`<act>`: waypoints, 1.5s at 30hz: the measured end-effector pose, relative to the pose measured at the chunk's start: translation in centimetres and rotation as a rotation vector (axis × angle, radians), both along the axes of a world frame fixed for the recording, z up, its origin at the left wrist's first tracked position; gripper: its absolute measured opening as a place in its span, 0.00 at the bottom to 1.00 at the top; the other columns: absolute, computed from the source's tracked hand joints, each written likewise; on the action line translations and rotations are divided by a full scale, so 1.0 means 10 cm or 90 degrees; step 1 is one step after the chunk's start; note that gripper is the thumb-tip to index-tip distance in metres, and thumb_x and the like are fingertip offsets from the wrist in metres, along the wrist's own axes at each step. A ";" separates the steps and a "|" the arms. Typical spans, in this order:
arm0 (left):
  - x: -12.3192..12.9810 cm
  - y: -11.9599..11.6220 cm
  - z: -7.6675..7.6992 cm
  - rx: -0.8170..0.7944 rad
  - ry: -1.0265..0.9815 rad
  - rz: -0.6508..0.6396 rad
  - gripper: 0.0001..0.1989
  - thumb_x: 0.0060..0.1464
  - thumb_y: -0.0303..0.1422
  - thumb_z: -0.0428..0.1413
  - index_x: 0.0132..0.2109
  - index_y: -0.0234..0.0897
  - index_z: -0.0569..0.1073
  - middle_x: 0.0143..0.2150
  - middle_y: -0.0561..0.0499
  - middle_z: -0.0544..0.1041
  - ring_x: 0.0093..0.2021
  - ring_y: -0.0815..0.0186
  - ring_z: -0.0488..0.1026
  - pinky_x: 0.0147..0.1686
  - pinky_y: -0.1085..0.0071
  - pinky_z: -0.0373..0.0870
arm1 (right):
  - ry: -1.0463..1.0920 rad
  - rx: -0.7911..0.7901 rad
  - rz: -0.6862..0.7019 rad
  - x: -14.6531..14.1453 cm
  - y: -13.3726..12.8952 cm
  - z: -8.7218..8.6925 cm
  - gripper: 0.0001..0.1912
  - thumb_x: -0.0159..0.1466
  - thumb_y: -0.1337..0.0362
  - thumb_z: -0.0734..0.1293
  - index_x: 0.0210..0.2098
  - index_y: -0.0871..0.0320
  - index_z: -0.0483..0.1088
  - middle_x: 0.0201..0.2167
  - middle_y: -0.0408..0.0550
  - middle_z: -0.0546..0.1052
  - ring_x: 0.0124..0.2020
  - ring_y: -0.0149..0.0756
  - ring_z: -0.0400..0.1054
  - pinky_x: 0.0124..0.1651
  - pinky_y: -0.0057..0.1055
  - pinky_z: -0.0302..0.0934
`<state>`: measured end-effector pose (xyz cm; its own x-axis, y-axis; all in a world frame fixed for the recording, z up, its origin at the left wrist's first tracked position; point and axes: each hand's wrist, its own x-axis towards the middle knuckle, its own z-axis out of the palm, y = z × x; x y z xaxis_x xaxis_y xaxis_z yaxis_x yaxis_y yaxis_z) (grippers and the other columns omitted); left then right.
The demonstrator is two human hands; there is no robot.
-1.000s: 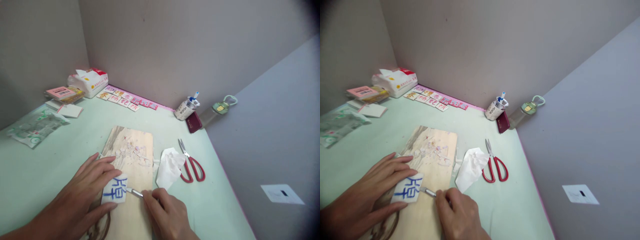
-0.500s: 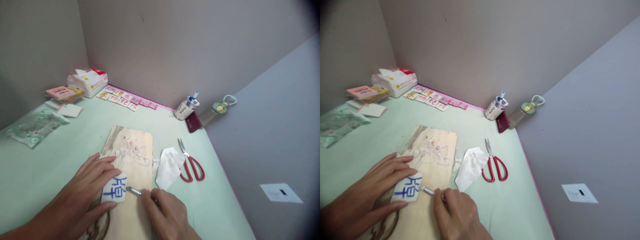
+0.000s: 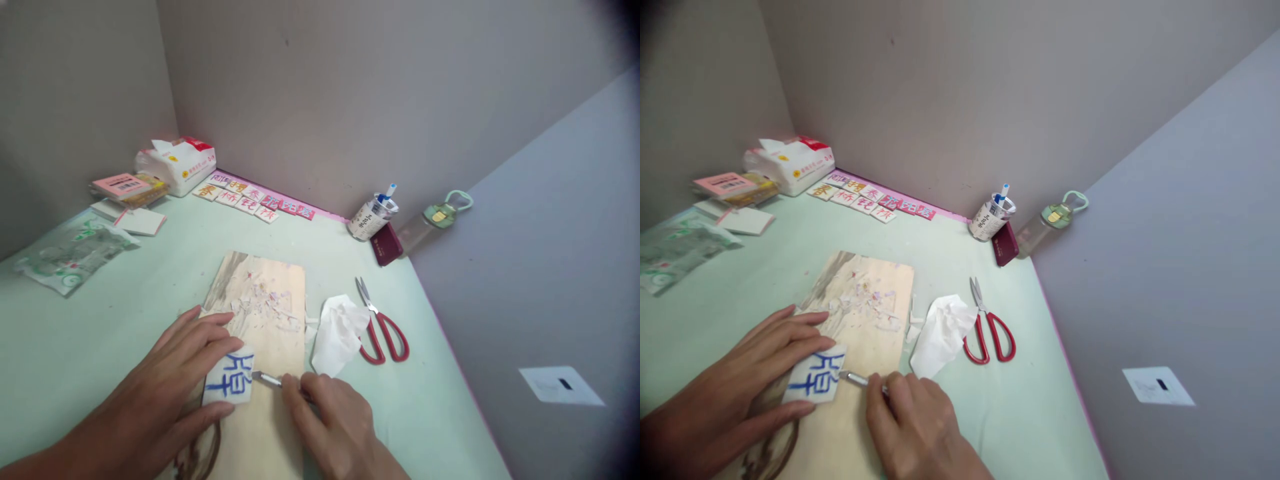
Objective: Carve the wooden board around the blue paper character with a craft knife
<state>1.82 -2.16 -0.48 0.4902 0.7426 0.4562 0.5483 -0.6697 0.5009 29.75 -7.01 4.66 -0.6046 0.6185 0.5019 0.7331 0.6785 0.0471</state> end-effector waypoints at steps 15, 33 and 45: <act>-0.01 -0.02 0.02 -0.011 0.013 0.010 0.22 0.66 0.37 0.62 0.65 0.49 0.72 0.63 0.52 0.79 0.70 0.53 0.73 0.80 0.53 0.49 | -0.034 -0.143 0.032 -0.12 0.10 0.12 0.22 0.78 0.77 0.57 0.69 0.63 0.67 0.41 0.50 0.80 0.33 0.39 0.74 0.35 0.34 0.71; -0.02 0.01 0.00 -0.046 -0.011 -0.012 0.22 0.68 0.42 0.62 0.66 0.53 0.72 0.64 0.54 0.79 0.73 0.53 0.71 0.80 0.55 0.49 | -0.005 -0.169 0.032 -0.04 0.10 0.02 0.20 0.81 0.73 0.58 0.67 0.56 0.68 0.36 0.44 0.75 0.29 0.34 0.72 0.31 0.26 0.64; -0.09 -0.07 -0.13 -0.124 -0.037 0.006 0.26 0.68 0.51 0.63 0.68 0.54 0.71 0.70 0.51 0.77 0.77 0.49 0.66 0.81 0.47 0.50 | -0.028 -0.085 0.064 -0.02 0.06 0.07 0.22 0.78 0.78 0.57 0.65 0.62 0.73 0.37 0.49 0.76 0.30 0.36 0.70 0.33 0.30 0.69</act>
